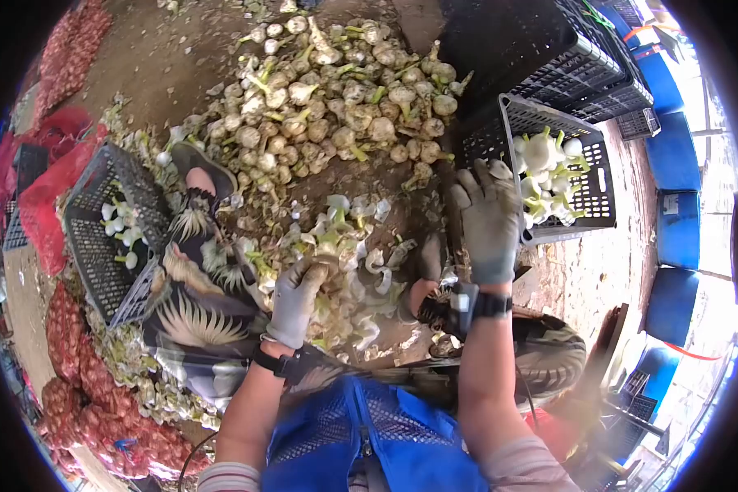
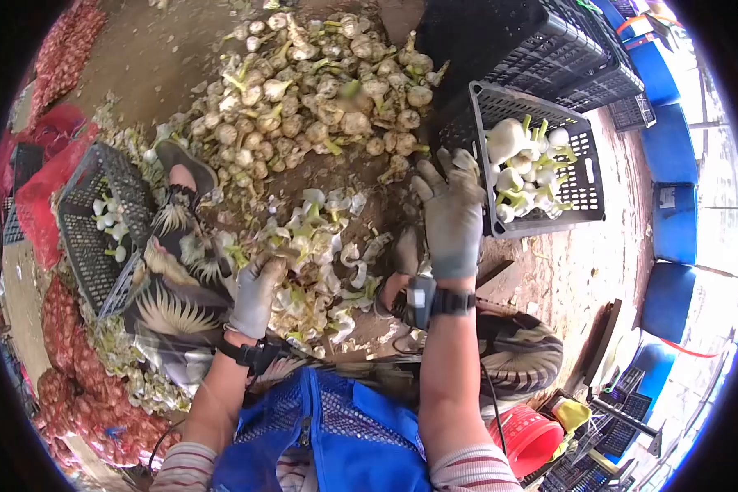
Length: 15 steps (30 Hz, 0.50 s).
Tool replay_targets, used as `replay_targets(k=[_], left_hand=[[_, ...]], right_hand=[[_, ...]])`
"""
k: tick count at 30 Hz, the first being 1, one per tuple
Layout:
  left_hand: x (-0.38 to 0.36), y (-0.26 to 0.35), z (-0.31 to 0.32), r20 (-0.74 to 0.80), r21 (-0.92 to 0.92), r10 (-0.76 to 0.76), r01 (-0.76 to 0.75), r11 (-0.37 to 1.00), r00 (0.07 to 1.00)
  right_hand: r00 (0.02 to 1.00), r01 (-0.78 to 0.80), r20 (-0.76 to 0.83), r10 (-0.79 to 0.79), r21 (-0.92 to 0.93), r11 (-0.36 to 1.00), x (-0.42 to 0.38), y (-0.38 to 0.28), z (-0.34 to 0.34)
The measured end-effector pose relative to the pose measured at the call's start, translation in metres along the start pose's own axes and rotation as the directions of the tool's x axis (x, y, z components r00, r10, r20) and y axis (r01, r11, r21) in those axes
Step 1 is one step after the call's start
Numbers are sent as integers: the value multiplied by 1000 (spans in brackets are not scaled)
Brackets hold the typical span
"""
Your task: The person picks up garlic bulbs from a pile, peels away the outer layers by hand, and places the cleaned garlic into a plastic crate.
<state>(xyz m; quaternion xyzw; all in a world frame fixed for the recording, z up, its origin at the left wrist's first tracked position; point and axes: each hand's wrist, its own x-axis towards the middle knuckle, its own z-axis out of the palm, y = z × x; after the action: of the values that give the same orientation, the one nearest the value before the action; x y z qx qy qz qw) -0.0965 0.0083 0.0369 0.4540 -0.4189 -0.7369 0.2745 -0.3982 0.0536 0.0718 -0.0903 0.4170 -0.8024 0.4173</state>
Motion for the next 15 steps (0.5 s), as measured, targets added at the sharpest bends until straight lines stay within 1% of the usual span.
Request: replay_targets(k=[1, 2, 3, 4, 5, 6, 7, 8, 9, 10, 11, 12, 13, 15], left_hand=[[3, -7, -1, -33, -6, -19, 18, 1000, 999], [5, -12, 1, -60, -44, -73, 71, 997, 996], [8, -17, 0, -64, -18, -132, 131, 991, 989], [10, -17, -3, -51, -8, -223, 223, 975, 973], [14, -17, -7, -44, 3, -311, 311, 950, 949], [17, -19, -7, -56, -2, -320, 321, 947, 946], [20, -21, -5, -103, 6, -315, 317, 948, 943], [24, -23, -7, -153, 14, -306, 311, 950, 940], [30, -29, -11, -171, 8, -309, 315, 949, 936], [35, -39, -16, -140, 8, -229, 233, 972, 963], [39, -44, -19, -107, 5, -143, 144, 990, 984], [40, -35, -19, -44, -156, -292, 282, 947, 955], [42, -30, -16, -46, -161, -292, 281, 946, 955], [51, -23, -4, -18, 70, -137, 138, 988, 990]], right_hand=[[989, -72, -149, 18, -362, 930, 23, 3, -7], [995, 5, -71, -67, -648, 762, 54, 34, -39], [993, 86, 33, -114, -858, 506, 79, 63, -68], [988, 74, 59, -143, -992, 101, 88, 70, -60], [983, 47, 101, -152, -946, -319, 99, 80, -51], [979, -11, 75, -188, -910, -415, 118, 98, -64], [983, -2, 75, -168, -911, -413, 131, 101, -59], [994, -102, -58, -97, -836, -539, 144, 100, -55], [980, -176, -194, -48, -729, -661, 157, 99, -52], [981, -165, -191, -33, -730, -663, 169, 106, -71], [988, -153, -136, -72, -815, -559, 183, 117, -101], [989, -130, -85, -120, -886, -445, 191, 124, -114], [990, -126, -81, -117, -885, -448, 182, 119, -97], [997, -7, -28, 78, -968, -253, 144, 110, -60]])
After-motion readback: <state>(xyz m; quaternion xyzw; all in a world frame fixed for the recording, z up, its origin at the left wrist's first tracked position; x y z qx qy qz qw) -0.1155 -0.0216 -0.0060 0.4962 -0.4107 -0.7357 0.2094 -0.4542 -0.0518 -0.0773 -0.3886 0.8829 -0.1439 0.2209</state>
